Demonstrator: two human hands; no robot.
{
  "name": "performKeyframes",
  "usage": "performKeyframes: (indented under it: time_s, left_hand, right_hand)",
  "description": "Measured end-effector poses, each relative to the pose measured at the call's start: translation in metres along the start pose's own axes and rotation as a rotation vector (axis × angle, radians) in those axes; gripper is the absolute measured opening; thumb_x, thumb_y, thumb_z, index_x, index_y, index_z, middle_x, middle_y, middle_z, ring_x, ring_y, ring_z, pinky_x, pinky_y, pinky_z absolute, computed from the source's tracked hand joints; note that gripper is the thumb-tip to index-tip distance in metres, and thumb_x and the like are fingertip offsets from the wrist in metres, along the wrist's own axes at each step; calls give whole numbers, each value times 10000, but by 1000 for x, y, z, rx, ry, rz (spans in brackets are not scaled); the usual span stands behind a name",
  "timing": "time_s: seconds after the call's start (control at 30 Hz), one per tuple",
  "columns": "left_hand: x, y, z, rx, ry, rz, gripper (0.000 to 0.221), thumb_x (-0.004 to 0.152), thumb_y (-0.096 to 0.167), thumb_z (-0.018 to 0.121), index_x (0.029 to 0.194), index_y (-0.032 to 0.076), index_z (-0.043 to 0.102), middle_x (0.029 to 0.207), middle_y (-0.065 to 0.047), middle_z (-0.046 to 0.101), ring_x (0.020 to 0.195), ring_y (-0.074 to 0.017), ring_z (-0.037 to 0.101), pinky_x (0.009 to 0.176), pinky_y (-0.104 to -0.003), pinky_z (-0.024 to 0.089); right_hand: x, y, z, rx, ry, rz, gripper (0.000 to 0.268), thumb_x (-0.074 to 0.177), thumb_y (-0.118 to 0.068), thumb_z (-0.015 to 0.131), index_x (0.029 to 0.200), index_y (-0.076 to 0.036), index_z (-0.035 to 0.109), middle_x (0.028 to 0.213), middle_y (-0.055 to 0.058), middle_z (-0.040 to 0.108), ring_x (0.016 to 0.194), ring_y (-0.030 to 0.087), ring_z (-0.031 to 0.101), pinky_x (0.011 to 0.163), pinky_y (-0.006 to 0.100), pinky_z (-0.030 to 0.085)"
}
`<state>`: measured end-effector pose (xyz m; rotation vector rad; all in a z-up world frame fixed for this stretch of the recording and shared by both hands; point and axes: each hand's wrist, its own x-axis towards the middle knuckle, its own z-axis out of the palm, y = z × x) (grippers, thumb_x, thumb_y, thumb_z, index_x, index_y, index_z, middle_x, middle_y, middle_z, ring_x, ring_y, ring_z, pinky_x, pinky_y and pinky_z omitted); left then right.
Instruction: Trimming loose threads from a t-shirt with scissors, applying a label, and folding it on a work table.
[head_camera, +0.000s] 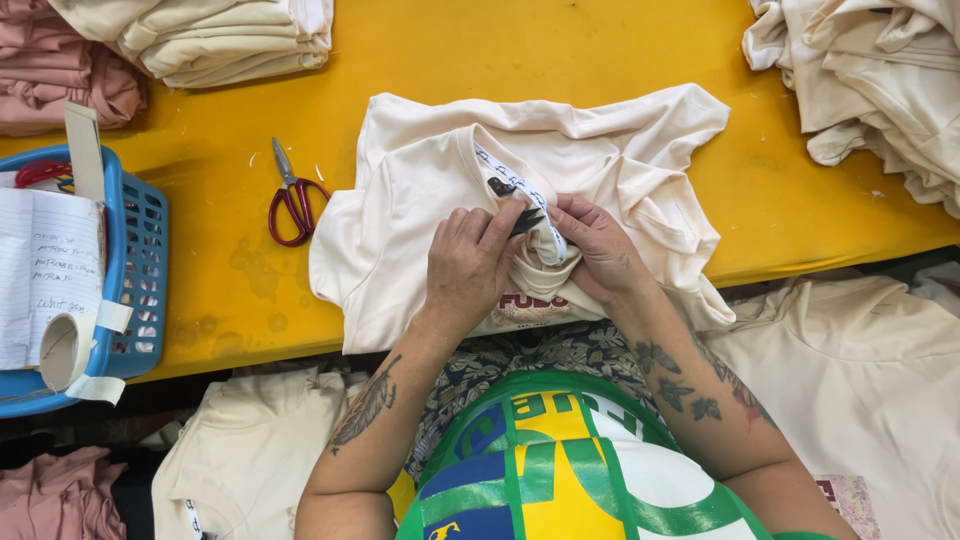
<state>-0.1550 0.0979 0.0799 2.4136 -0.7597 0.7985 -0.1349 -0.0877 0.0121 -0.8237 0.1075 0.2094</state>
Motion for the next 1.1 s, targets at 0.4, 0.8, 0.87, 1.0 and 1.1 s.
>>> performKeyframes:
  time_s: [0.4, 0.8, 0.87, 1.0, 1.1]
  left_hand:
    - [0, 2, 6, -4, -2, -36, 389, 1097, 353, 437, 1452, 231, 537, 808, 3, 451, 740, -193, 494, 677, -335, 467]
    - [1, 7, -6, -163, -10, -146, 369, 1116, 355, 411, 1439, 222, 530, 797, -6, 504, 743, -178, 542, 702, -308, 489]
    - [-1, 11, -10, -229, -40, -168, 358, 1117, 384, 396, 1429, 260, 520, 784, -10, 510, 738, -173, 535, 713, -294, 483]
    - [-13, 12, -10, -223, -79, -139, 366, 1101, 402, 412, 1413, 251, 530, 780, -3, 530, 727, -170, 551, 705, -294, 488]
    - [-17, 13, -9, -162, -68, -85, 381, 1076, 368, 503, 1392, 168, 575, 800, -29, 565, 738, -186, 574, 700, -320, 502]
  right_hand:
    - [1, 2, -4, -5, -16, -13, 227, 956, -67, 686, 1149, 50, 665, 990, 207, 763, 911, 286, 778, 821, 393, 640]
    - [4, 8, -12, 9, -13, -11, 223, 958, -68, 683, 1148, 48, 671, 1005, 211, 759, 935, 291, 776, 841, 408, 638]
    - [6, 9, -14, 15, -8, -29, 220, 962, -74, 681, 1147, 43, 662, 1013, 203, 758, 944, 283, 774, 848, 407, 637]
    - [6, 9, -17, -11, -6, -34, 198, 966, -76, 681, 1132, 30, 666, 1000, 195, 760, 948, 283, 773, 861, 406, 633]
    - [6, 11, -19, -22, -21, -50, 186, 975, -68, 670, 1134, 28, 662, 1014, 191, 756, 981, 288, 766, 883, 418, 629]
